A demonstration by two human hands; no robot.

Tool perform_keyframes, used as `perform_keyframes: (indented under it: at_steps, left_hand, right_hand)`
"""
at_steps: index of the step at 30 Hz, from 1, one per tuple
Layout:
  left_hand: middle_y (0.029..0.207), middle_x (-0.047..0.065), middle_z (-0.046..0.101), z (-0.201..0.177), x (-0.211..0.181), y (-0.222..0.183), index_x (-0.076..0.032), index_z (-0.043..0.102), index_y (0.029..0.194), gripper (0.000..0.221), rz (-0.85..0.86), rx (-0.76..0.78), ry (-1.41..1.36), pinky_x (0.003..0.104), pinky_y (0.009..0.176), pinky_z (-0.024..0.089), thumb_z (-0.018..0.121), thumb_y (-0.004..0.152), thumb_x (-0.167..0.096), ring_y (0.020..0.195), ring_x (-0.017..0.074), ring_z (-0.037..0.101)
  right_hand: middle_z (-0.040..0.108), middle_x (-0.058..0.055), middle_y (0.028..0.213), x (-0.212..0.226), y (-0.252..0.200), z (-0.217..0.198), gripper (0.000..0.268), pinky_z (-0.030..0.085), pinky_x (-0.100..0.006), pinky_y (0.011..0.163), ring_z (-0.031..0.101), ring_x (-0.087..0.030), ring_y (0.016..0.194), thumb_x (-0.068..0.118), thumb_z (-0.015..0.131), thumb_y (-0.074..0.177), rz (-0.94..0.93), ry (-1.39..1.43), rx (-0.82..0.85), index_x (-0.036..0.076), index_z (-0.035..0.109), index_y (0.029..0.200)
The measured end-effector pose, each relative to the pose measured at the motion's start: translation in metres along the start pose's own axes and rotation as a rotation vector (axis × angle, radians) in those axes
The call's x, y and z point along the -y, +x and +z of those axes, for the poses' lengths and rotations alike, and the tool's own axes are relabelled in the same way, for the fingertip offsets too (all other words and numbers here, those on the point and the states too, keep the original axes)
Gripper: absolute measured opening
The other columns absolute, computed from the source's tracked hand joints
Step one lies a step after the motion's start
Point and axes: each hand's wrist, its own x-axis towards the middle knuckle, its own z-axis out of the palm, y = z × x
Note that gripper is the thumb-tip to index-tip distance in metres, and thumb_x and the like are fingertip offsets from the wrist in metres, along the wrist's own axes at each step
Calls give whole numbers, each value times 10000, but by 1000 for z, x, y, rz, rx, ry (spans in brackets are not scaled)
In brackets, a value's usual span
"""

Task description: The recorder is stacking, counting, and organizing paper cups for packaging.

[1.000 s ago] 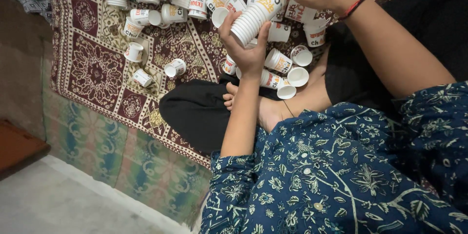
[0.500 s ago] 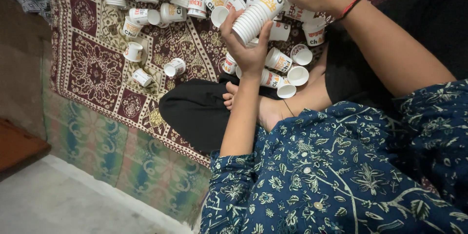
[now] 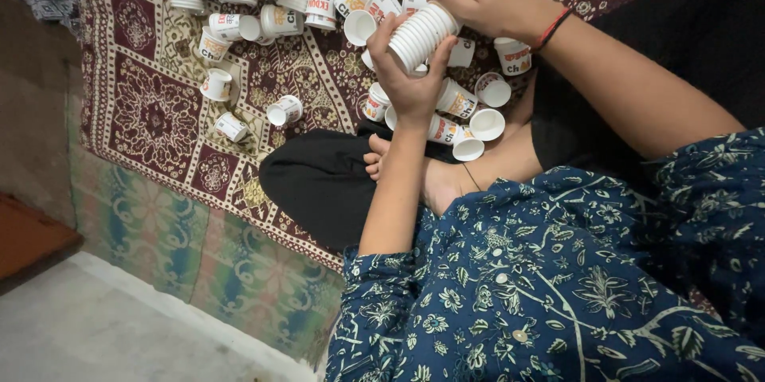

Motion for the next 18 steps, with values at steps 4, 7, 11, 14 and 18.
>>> perform_keyframes:
  at_steps: [4,7,11,14,18]
  left_hand:
    - [1280,89,566,1,0,2,-91,429,1428,797,14,-8,18,357,1042,487,925,810,-183,1153,233,580]
    - [1283,95,565,1,1,0,-88,437,1418,785,10,-19,18,360,1046,484,922,808,-184,1151,240,579]
    - [1284,95,561,2,4,0,-82,433,1422,777,-22,-10,14,361,1040,491,916,823,-188,1149,237,586]
    - [1289,97,551,4,8,-1,-79,425,1429,773,-52,-8,16,352,1028,511,908,838,-203,1153,224,593]
    - [1294,107,557,3,8,0,-70,420,1449,779,-77,-46,16,341,1020,527,900,848,-196,1150,211,609]
  right_hand:
    - [640,-141,766,7,1,2,353,472,-408,620,625,-295,658,351,567,1147,15,3,-3,34,695,1059]
    - [662,-133,786,6,0,8,345,485,-414,619,649,-303,670,352,565,1143,21,-3,-22,37,690,1075]
    - [670,-127,798,1,1,12,337,494,-422,638,662,-315,700,344,562,1154,11,-27,-52,37,687,1093]
    - [661,-124,801,1,4,9,336,495,-423,647,659,-311,706,343,570,1167,-9,-73,-63,40,693,1090]
    - [674,-115,839,2,8,7,316,496,-401,643,656,-282,708,320,610,1166,-107,-203,-149,48,706,1038]
